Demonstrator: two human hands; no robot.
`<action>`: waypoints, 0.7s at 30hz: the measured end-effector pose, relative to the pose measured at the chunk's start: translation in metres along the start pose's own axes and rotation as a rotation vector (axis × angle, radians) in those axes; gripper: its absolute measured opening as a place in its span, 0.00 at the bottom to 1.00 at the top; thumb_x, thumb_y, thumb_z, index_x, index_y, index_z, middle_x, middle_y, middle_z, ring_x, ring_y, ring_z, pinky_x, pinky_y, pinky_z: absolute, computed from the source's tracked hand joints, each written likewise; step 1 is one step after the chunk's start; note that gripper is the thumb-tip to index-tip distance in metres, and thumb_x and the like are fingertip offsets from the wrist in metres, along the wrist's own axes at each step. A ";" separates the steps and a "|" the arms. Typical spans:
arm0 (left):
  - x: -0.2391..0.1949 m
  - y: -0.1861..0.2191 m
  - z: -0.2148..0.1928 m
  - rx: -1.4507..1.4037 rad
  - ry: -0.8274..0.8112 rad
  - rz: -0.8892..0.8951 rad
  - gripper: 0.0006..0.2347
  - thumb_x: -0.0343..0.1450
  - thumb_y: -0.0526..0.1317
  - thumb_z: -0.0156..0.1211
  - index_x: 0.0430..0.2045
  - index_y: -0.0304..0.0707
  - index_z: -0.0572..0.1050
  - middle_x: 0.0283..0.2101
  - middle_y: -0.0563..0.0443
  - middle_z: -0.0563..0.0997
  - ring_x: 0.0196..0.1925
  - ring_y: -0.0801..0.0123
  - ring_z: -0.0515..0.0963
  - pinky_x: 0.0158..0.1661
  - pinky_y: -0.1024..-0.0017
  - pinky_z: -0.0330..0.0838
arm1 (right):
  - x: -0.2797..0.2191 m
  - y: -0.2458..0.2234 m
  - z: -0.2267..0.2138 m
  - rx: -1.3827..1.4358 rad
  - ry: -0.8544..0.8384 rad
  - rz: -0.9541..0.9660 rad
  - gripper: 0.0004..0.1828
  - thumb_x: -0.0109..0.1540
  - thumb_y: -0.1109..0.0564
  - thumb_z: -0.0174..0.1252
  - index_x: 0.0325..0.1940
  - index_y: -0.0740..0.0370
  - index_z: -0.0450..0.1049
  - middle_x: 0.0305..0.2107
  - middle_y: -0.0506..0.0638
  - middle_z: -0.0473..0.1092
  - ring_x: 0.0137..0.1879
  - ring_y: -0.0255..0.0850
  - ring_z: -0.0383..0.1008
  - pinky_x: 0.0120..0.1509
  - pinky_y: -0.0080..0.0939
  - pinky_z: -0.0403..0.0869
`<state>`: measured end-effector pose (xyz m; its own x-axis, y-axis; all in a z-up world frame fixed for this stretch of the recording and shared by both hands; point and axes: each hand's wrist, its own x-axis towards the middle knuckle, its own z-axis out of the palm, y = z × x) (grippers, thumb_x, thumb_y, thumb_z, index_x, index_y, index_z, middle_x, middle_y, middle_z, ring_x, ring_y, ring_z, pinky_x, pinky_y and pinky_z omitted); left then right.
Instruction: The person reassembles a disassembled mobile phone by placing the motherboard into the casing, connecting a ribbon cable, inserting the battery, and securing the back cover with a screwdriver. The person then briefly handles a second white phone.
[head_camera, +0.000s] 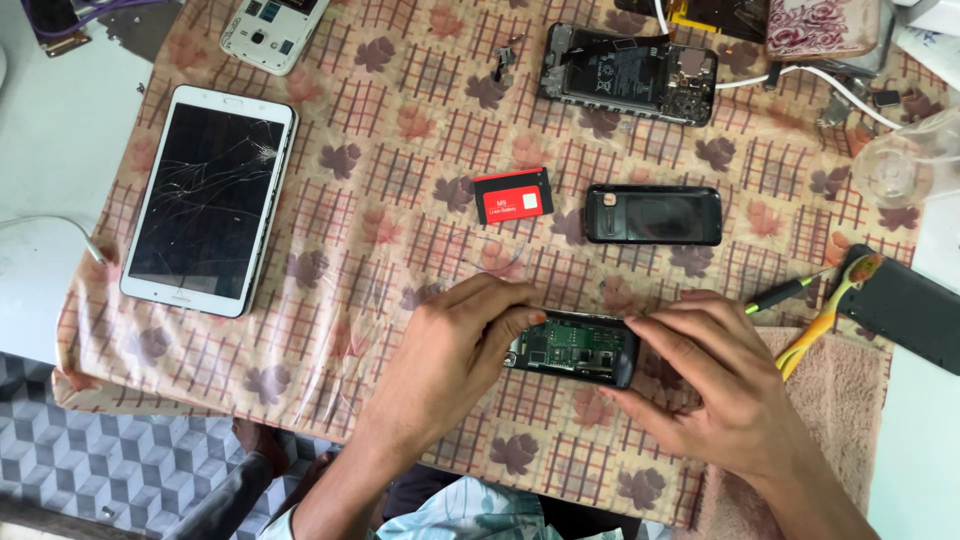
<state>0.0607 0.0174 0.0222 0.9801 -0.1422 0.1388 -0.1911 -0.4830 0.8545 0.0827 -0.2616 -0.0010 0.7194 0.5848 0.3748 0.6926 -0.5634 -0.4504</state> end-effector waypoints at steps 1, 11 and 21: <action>0.000 -0.001 -0.001 0.011 -0.018 0.008 0.15 0.69 0.40 0.67 0.49 0.34 0.78 0.47 0.44 0.84 0.40 0.59 0.87 0.39 0.66 0.82 | -0.002 0.002 0.000 0.001 0.000 0.010 0.35 0.45 0.46 0.78 0.50 0.66 0.78 0.41 0.55 0.77 0.49 0.49 0.76 0.57 0.50 0.74; -0.011 -0.022 -0.009 0.055 -0.089 0.009 0.32 0.60 0.44 0.77 0.58 0.37 0.72 0.59 0.41 0.77 0.46 0.60 0.86 0.39 0.67 0.85 | -0.001 0.007 -0.004 -0.042 -0.031 0.098 0.34 0.48 0.41 0.72 0.53 0.61 0.79 0.41 0.49 0.77 0.48 0.44 0.70 0.56 0.48 0.67; -0.016 -0.032 -0.003 0.160 -0.091 0.137 0.31 0.61 0.44 0.76 0.58 0.33 0.72 0.52 0.43 0.84 0.57 0.55 0.81 0.55 0.57 0.78 | 0.016 -0.009 -0.011 -0.213 -0.171 0.148 0.34 0.43 0.41 0.75 0.50 0.56 0.80 0.41 0.46 0.76 0.49 0.45 0.70 0.54 0.49 0.64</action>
<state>0.0509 0.0377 -0.0060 0.9367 -0.2899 0.1965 -0.3357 -0.5835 0.7395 0.0883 -0.2532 0.0176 0.8063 0.5672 0.1679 0.5897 -0.7487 -0.3029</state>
